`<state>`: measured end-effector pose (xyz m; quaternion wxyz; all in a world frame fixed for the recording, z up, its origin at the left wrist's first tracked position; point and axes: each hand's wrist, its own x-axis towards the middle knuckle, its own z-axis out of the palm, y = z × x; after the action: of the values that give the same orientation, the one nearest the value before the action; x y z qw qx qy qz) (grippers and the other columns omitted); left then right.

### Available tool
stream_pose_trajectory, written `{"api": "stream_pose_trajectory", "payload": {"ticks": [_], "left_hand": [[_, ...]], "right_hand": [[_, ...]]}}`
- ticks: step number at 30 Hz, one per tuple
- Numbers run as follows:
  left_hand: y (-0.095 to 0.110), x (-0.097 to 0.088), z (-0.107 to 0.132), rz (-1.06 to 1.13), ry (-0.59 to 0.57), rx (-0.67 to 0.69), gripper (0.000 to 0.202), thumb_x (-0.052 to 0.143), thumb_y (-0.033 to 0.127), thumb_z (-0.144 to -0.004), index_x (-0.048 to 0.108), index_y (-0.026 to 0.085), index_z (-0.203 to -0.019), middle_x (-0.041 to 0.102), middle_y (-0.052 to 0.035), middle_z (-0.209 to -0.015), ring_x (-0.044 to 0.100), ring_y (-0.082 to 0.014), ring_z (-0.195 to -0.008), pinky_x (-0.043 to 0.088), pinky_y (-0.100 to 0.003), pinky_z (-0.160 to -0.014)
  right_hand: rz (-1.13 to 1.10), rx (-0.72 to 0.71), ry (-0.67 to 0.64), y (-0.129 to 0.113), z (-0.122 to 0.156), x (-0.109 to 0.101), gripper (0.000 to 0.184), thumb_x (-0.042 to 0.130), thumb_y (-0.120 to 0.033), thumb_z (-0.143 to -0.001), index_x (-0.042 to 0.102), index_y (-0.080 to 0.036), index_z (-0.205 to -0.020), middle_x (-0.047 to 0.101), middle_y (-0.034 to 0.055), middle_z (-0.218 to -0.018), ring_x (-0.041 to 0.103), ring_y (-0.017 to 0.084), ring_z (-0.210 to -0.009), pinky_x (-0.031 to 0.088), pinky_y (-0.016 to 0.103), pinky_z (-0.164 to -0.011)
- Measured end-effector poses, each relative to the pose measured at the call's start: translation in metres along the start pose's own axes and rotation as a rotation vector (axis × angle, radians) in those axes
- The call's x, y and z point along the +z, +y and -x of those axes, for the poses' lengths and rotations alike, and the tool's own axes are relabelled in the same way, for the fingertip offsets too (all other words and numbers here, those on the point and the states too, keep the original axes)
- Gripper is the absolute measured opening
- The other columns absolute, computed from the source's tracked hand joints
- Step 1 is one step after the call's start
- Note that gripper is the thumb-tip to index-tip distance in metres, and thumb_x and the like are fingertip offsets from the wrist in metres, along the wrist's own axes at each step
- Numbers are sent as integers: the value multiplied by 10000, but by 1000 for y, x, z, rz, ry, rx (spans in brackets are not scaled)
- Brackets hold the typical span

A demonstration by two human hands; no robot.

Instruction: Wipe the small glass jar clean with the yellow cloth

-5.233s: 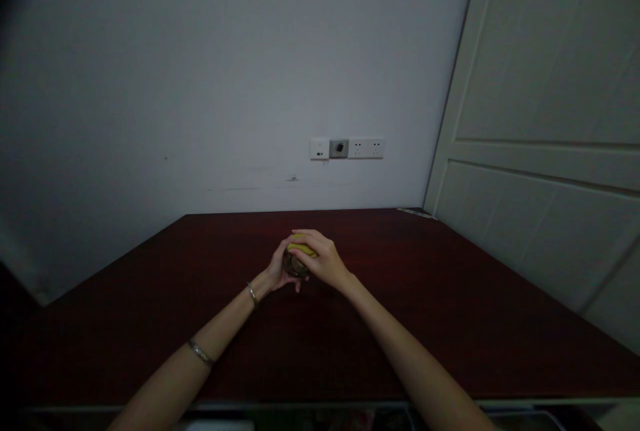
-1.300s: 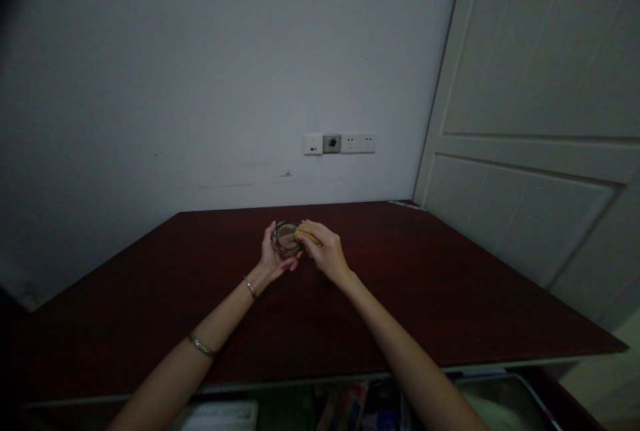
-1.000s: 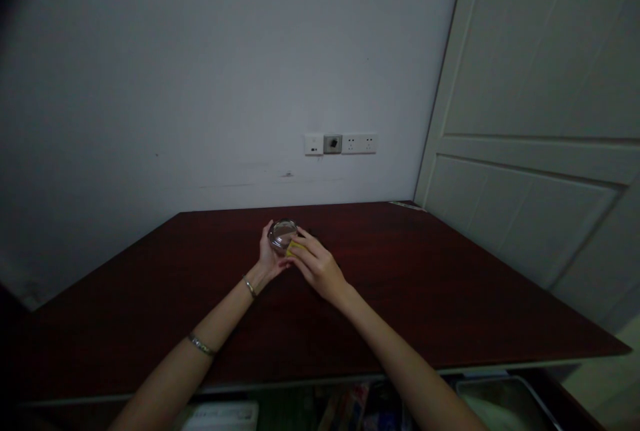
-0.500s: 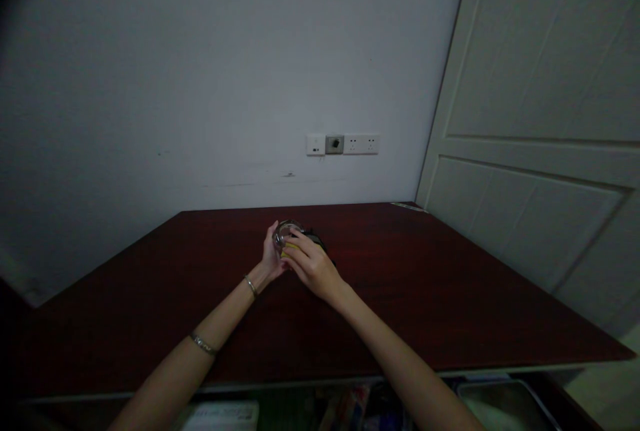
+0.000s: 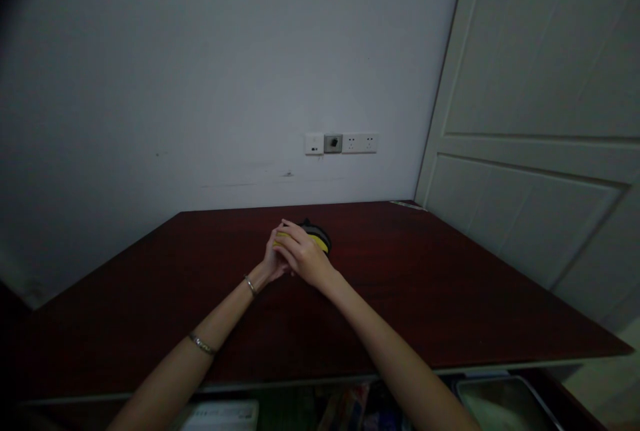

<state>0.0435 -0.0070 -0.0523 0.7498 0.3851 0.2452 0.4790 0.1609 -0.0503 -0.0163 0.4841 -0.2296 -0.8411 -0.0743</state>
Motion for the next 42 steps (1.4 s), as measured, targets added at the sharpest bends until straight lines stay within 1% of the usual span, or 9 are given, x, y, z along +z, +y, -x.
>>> {"api": "stream_pose_trajectory", "payload": {"ticks": [3, 6, 9, 12, 18, 26, 31, 35, 42], "left_hand": [[-4, 0, 1, -103, -32, -25, 591, 268, 617, -828, 547, 148, -601, 485, -14, -409, 394, -100, -287, 261, -205, -291], [-5, 1, 2, -181, -114, -64, 646, 249, 665, -796, 585, 134, -647, 565, -61, -479, 454, -128, -332, 333, -224, -305], [-3, 3, 4, -232, -187, -92, 685, 253, 703, -760, 595, 121, -644, 591, -93, -507, 499, -151, -363, 342, -225, -300], [-1, 4, 5, -232, -228, -88, 675, 271, 702, -753, 585, 118, -626, 592, -93, -504, 490, -142, -347, 321, -212, -288], [1, 4, 4, -222, -280, -109, 695, 219, 685, -780, 574, 109, -621, 603, -109, -493, 446, -125, -274, 303, -214, -271], [8, 4, 7, -154, -342, -173, 730, 214, 744, -733, 585, 116, -692, 620, -105, -517, 423, -104, -247, 288, -196, -255], [11, 6, 10, -66, -361, -165, 735, 230, 733, -741, 608, 105, -798, 631, -113, -547, 344, -67, -219, 345, -217, -274], [11, 7, 9, -14, -388, -129, 727, 233, 711, -758, 609, 91, -788, 619, -114, -534, 321, -61, -216, 368, -232, -274], [13, 7, 9, 38, -379, -110, 711, 254, 706, -764, 615, 94, -730, 612, -106, -504, 333, -61, -221, 408, -237, -297]], "right_hand": [[-25, 46, 84, 7, -3, -2, 207, 493, -202, -875, 631, -158, -1022, 609, 127, -1132, 460, 226, -1221, 438, 405, -999], [-65, 89, 139, 14, -5, -5, 195, 499, -202, -870, 640, -181, -1004, 617, 114, -1109, 485, 217, -1197, 444, 404, -990], [-110, 124, 179, 17, -5, -8, 193, 513, -200, -861, 647, -207, -1000, 631, 96, -1087, 514, 209, -1167, 453, 403, -976], [-173, 183, 208, 18, -3, -11, 177, 539, -203, -846, 664, -215, -971, 648, 88, -1061, 557, 203, -1110, 466, 390, -948], [-348, 307, 216, 21, 0, -16, 152, 585, -220, -816, 693, -216, -922, 677, 74, -1010, 605, 195, -1027, 475, 354, -908], [-467, 410, 239, 24, 5, -21, 161, 618, -277, -789, 705, -208, -906, 691, 77, -1003, 631, 199, -974, 481, 355, -889], [-457, 418, 259, 21, 7, -21, 151, 615, -271, -792, 706, -204, -893, 694, 82, -989, 635, 205, -967, 488, 369, -885], [-432, 407, 300, 13, 8, -19, 145, 619, -258, -792, 703, -205, -897, 690, 81, -996, 627, 214, -1003, 486, 380, -906], [-325, 269, 325, 7, 11, -15, 156, 606, -186, -802, 690, -202, -933, 669, 89, -1040, 592, 223, -1073, 472, 420, -946]]}}
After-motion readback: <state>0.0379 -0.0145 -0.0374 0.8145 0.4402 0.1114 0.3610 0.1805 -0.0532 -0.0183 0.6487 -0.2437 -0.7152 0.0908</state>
